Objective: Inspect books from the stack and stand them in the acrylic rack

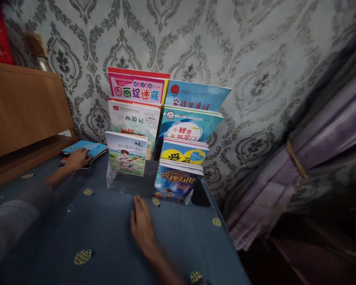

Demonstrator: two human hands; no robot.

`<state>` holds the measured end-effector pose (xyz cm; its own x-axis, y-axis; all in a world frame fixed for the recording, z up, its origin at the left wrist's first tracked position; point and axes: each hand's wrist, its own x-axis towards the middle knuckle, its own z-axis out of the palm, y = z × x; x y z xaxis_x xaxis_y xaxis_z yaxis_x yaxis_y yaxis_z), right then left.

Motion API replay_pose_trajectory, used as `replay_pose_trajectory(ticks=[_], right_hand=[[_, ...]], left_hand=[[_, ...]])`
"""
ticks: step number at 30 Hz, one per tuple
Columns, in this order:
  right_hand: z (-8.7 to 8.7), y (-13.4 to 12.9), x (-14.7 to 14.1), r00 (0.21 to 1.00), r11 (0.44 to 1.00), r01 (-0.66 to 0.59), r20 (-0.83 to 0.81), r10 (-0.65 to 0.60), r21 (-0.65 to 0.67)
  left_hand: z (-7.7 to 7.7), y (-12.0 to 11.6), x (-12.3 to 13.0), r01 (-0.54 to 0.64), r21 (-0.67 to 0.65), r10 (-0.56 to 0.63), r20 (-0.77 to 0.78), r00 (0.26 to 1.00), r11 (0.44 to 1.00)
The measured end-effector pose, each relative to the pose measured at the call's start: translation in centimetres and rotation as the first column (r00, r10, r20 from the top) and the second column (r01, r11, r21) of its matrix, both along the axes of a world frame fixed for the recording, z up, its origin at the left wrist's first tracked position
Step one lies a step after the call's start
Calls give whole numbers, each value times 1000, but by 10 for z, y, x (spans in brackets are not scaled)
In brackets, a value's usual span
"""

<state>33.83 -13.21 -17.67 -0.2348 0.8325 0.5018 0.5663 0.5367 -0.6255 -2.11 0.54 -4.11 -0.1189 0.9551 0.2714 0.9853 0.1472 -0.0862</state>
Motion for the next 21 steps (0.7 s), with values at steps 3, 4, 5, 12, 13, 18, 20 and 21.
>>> replay_pose_trajectory(ticks=[3,4,5,12,13,18,20,21], right_hand=[[-1,0,1,1000,1000,0,1,0,-6],[-2,0,2,1000,1000,-2,2,2,-7],[-3,0,2,1000,1000,-5,3,5,-8],[-3,0,3,999,1000,-23,-33,23,-9],[-2,0,3,999,1000,-26,-32,26,-17],[4,-1,1,999,999,-34,-28,33,-29],[5,-1,1,999,999,-30,-36,29,-21],[5,-1,1,999,999,-28,-37,27,-20]], left_hand=[[-12,26,1,-22,-51,22,0,1000,998],[-15,34,2,-36,-68,37,2,999,997],[-18,40,2,-51,-84,52,5,999,995],[-23,41,-12,-55,-169,57,8,998,984],[-22,36,-14,-48,-180,49,4,999,983],[-20,5,-25,-4,-210,-2,-32,999,978],[-20,-10,-29,11,-211,-23,-55,998,977],[-21,-18,-31,19,-210,-34,-69,997,977]])
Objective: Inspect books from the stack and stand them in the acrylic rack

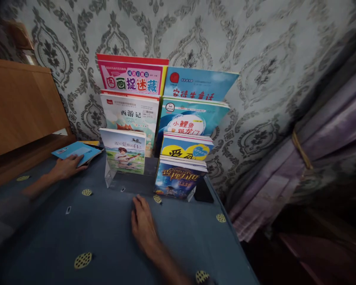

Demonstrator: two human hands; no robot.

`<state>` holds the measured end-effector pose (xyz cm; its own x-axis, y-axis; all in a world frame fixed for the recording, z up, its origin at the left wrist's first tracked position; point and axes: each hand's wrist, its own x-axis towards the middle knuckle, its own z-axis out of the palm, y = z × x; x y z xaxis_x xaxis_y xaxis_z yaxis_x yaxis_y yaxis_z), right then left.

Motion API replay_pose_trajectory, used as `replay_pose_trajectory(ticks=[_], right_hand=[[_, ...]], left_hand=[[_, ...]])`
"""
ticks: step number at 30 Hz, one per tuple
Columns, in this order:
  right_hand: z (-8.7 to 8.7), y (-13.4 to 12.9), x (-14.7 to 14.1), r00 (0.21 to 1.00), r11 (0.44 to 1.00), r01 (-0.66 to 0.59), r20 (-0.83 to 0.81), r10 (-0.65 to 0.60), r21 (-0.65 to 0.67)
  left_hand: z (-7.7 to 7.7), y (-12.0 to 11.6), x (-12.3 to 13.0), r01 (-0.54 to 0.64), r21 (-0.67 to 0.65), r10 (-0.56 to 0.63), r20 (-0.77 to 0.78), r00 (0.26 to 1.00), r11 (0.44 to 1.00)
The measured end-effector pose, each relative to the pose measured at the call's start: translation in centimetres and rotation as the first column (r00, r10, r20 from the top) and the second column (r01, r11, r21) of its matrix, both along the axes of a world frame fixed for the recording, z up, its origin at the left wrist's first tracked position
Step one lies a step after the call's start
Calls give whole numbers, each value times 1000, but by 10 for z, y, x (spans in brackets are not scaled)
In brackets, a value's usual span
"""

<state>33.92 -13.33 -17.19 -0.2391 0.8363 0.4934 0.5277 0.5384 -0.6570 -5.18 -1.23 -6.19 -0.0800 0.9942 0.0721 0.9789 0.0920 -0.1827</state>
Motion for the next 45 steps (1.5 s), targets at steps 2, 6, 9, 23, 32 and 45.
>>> replay_pose_trajectory(ticks=[2,6,9,23,32,45], right_hand=[[-1,1,0,1000,1000,-1,6,1,1],[-2,2,-1,1000,1000,-1,11,1,18],[-1,3,0,1000,1000,0,17,0,24],[-1,6,1,999,998,-31,45,29,45],[4,7,1,993,997,-75,87,74,4],[16,-5,0,967,990,-141,215,137,-1]], left_hand=[[0,-14,-3,22,7,-22,-25,999,1000],[1,-29,-4,28,17,-27,-55,998,999],[3,-27,2,28,26,-25,-78,997,999],[-4,-67,25,84,58,-77,-124,989,995],[-35,-157,1,213,-60,-216,-50,975,975],[-57,-285,14,452,-33,-448,89,890,891]])
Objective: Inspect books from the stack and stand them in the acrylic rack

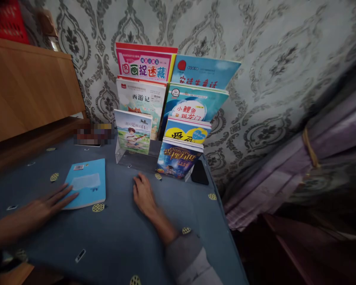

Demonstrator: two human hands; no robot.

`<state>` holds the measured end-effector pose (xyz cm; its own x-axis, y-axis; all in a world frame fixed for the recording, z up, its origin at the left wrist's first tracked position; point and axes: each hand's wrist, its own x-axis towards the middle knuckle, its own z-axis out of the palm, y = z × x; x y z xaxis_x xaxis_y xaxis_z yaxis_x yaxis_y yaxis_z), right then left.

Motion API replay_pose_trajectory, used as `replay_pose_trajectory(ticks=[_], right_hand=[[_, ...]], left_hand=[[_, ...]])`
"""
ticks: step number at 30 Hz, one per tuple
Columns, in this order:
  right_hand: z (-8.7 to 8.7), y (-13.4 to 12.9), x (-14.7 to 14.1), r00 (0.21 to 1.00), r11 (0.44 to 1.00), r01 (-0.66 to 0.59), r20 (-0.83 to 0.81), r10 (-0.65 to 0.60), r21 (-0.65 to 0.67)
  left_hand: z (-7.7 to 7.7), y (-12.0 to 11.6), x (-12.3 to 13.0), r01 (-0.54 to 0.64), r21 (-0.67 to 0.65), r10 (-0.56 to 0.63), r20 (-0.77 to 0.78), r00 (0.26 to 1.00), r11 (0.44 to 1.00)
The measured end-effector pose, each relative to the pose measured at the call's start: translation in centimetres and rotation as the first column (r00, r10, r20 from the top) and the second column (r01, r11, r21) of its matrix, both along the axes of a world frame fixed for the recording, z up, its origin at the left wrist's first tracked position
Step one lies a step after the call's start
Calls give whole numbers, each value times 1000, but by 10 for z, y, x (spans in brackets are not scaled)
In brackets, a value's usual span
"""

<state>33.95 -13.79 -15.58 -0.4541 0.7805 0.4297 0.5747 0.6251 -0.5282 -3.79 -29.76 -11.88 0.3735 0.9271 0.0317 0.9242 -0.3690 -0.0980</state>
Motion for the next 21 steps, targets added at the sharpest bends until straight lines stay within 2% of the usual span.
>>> replay_pose_trajectory(ticks=[3,5,9,13,17,19,21], right_hand=[[3,-6,-2,1000,1000,-25,17,25,3],[6,-12,-4,999,999,-49,20,49,-4],[16,-30,-7,996,997,-78,31,79,-28],[25,-47,-6,993,996,-90,78,92,-25],[27,-55,-5,986,995,-95,138,95,-7],[28,-57,-5,983,994,-106,153,104,6],[30,-59,-5,981,993,-118,157,114,17]], left_hand=[[15,-24,23,84,-42,-83,30,996,996],[29,-33,39,146,-76,-142,57,988,986],[45,-28,62,264,-96,-252,118,960,960],[45,-11,75,365,-61,-354,144,924,929],[47,2,78,448,-27,-439,151,886,894],[47,9,76,453,-52,-442,152,884,890],[39,22,71,399,-62,-385,161,909,915]])
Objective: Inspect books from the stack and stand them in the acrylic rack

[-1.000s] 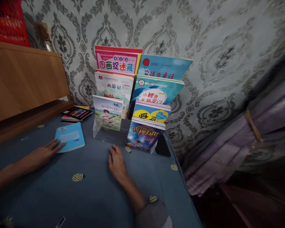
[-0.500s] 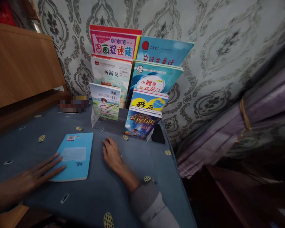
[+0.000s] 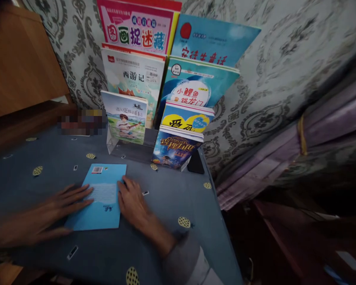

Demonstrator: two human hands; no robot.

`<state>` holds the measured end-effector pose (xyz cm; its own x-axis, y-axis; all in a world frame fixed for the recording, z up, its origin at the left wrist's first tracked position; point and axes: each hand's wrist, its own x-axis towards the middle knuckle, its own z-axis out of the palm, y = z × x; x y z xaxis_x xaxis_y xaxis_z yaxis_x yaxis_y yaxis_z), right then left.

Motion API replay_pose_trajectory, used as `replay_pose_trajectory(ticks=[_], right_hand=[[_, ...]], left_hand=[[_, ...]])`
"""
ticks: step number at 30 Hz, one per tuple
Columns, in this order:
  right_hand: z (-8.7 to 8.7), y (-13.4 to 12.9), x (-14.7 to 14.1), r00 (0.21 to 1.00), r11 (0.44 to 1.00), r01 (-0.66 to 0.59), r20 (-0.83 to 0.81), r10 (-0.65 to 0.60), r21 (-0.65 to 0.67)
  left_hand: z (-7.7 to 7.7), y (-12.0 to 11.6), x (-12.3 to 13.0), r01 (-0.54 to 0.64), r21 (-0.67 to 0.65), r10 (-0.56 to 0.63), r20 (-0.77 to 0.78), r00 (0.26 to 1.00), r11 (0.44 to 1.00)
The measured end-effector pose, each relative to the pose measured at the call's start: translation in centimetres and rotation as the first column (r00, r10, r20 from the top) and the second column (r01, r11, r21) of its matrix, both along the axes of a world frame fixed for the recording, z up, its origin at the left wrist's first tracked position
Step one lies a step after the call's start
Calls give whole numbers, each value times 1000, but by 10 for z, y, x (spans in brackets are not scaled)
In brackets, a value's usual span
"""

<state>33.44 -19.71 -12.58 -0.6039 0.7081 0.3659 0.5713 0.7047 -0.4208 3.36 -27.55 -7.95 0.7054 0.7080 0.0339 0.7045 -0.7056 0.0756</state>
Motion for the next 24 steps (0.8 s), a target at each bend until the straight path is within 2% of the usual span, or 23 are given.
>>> replay_pose_trajectory(ticks=[5,8,13,24], right_hand=[[5,-6,-2,1000,1000,-13,5,13,8],[5,-7,-3,1000,1000,-19,17,19,0],[5,-8,-5,1000,1000,-16,12,16,-20],[11,-7,-5,1000,999,-25,11,26,-30]], left_hand=[[-35,46,-3,-286,71,284,43,958,955],[-41,68,8,-344,94,341,49,939,934],[-37,89,34,-292,83,288,65,956,953],[-39,120,76,-115,49,107,152,983,992]])
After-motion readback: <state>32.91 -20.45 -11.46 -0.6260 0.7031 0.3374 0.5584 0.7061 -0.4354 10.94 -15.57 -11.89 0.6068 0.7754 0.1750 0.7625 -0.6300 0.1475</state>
